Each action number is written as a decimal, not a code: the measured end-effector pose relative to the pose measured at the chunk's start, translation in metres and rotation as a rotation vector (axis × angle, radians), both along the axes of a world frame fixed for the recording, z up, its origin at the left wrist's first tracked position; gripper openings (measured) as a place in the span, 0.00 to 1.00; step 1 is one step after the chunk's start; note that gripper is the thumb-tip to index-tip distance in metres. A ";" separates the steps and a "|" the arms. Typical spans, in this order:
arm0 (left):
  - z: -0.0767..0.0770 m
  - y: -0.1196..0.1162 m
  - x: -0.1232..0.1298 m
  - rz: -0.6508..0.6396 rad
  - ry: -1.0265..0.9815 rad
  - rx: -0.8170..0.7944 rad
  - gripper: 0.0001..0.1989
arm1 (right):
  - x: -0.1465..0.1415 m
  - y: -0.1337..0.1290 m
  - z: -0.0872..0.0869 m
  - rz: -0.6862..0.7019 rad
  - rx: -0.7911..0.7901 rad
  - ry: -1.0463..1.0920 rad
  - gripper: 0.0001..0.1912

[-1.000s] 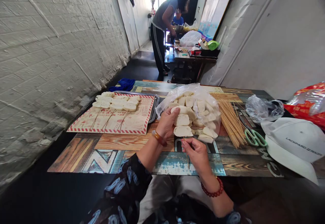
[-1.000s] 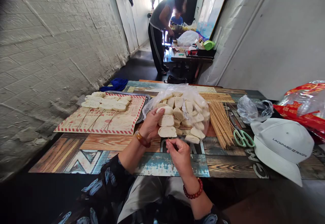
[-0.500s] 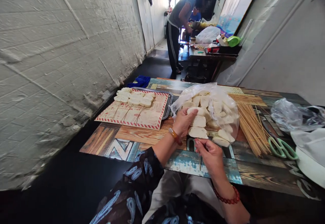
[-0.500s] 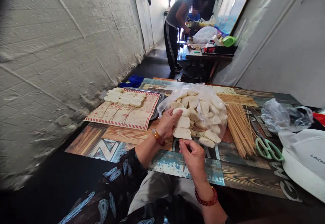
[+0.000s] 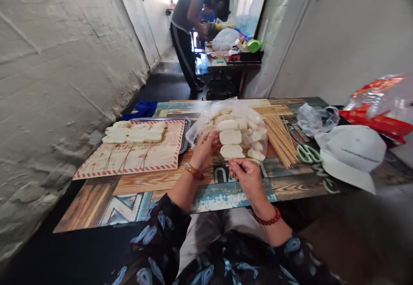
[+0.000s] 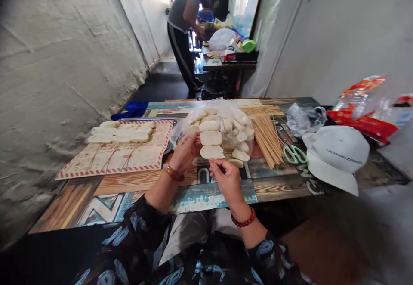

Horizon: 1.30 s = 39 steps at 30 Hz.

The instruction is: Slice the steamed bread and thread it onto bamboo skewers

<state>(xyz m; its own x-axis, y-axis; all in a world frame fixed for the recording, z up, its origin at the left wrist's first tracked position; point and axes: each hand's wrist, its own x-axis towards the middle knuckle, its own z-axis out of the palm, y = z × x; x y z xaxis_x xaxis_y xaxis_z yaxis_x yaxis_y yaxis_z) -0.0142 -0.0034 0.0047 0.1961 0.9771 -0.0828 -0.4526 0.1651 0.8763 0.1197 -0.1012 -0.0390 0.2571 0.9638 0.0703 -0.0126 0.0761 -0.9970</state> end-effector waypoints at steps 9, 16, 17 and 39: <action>0.003 -0.083 -0.018 -0.234 0.508 0.239 0.19 | -0.008 -0.001 0.012 -0.051 0.091 0.031 0.16; 0.000 -0.131 -0.041 -0.016 0.493 0.208 0.21 | -0.050 -0.003 0.015 0.128 0.100 0.112 0.15; 0.002 -0.134 -0.045 0.011 0.480 0.198 0.21 | -0.058 -0.001 0.018 0.154 0.107 0.116 0.15; -0.025 -0.028 -0.183 0.428 1.132 0.047 0.11 | -0.087 0.015 -0.021 0.349 -0.014 0.046 0.18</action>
